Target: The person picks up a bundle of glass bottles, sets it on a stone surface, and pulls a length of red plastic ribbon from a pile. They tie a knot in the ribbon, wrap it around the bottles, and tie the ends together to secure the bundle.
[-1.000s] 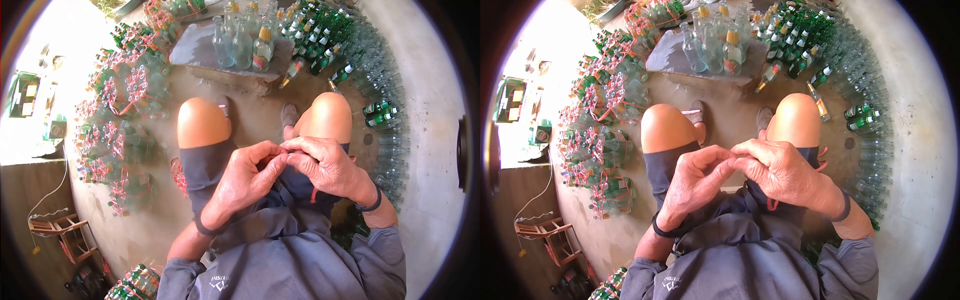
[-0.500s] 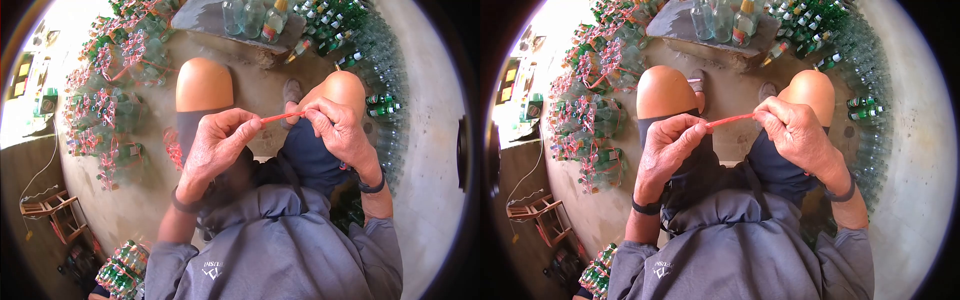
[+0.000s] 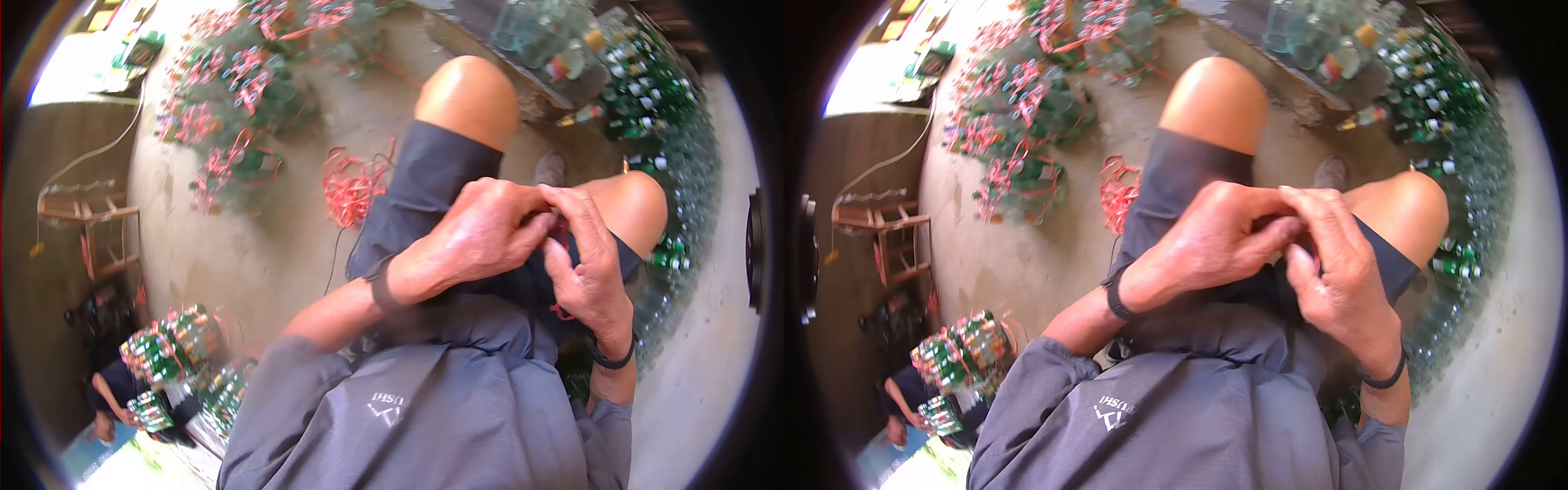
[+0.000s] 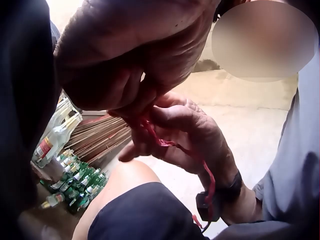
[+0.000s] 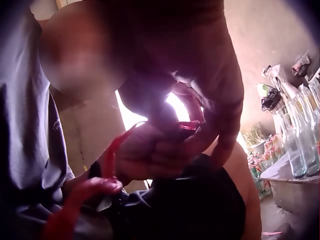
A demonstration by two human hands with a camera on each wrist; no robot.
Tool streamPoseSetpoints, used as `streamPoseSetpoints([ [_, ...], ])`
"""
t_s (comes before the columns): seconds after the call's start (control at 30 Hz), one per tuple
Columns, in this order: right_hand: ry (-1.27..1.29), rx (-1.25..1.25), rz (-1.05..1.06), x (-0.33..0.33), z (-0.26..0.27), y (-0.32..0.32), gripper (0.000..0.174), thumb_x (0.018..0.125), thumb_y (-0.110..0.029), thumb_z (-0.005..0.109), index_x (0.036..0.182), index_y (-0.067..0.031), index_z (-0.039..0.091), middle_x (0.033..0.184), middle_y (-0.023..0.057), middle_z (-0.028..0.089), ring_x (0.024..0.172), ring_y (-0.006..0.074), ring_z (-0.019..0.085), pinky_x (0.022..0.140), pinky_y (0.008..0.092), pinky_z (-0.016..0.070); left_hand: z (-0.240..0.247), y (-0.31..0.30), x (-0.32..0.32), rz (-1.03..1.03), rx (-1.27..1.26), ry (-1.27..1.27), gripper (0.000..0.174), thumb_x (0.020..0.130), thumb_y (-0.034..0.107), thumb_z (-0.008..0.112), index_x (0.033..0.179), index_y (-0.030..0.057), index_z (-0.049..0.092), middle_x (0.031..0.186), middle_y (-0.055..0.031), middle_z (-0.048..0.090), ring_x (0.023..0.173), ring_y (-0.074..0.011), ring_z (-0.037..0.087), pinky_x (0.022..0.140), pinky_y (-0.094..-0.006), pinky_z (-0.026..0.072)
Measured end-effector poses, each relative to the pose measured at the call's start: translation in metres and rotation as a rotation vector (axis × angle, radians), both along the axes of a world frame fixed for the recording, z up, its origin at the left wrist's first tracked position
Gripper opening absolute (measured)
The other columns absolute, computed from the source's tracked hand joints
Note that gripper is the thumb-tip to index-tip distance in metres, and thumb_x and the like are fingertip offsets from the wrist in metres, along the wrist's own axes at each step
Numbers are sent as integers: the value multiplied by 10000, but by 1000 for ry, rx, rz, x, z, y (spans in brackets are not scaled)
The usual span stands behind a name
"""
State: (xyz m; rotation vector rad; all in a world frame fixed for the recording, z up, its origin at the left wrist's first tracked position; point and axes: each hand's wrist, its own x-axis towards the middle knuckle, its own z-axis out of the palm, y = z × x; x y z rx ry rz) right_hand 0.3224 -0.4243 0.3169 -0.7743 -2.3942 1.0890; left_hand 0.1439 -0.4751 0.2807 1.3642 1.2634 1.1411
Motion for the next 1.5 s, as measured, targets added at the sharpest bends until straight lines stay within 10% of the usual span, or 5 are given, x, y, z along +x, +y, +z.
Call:
streamPoseSetpoints([
  [0.13,-120,-149,-32,2,-9,-2,450,839,110,568,1285,59,546,1207,223,607,1029,303,661,880,346,527,-12,-4,-4,20,63,129,175,894,110,648,997,-12,720,815,-233,687,769,-389,693,644,-403,544],
  [0.63,-173,-44,193,-22,-1,-4,251,898,37,620,1149,55,619,945,212,699,797,353,709,687,357,549,-4,-41,-38,-29,30,157,202,896,166,670,834,-24,700,688,-238,625,662,-437,613,579,-457,486],
  [0.9,-162,-151,212,-30,1,-6,84,928,33,605,1004,41,640,810,163,662,639,291,641,583,326,476,2,-59,-61,42,26,70,143,895,115,692,842,-18,701,665,-208,625,604,-362,635,558,-403,485],
  [1.03,-85,-166,175,-31,-6,-4,78,952,25,589,1004,46,643,782,118,653,598,196,592,565,276,434,-9,-70,-101,123,-246,-60,201,934,169,676,903,-23,729,688,-58,675,619,-96,605,570,-296,488],
  [1.5,-110,-407,-49,-24,-22,5,175,1026,-118,571,1045,7,691,855,-41,638,600,-4,379,530,178,285,-277,-147,-188,727,-531,729,174,836,156,626,976,105,715,1075,-156,660,953,-380,668,829,-480,541],
])
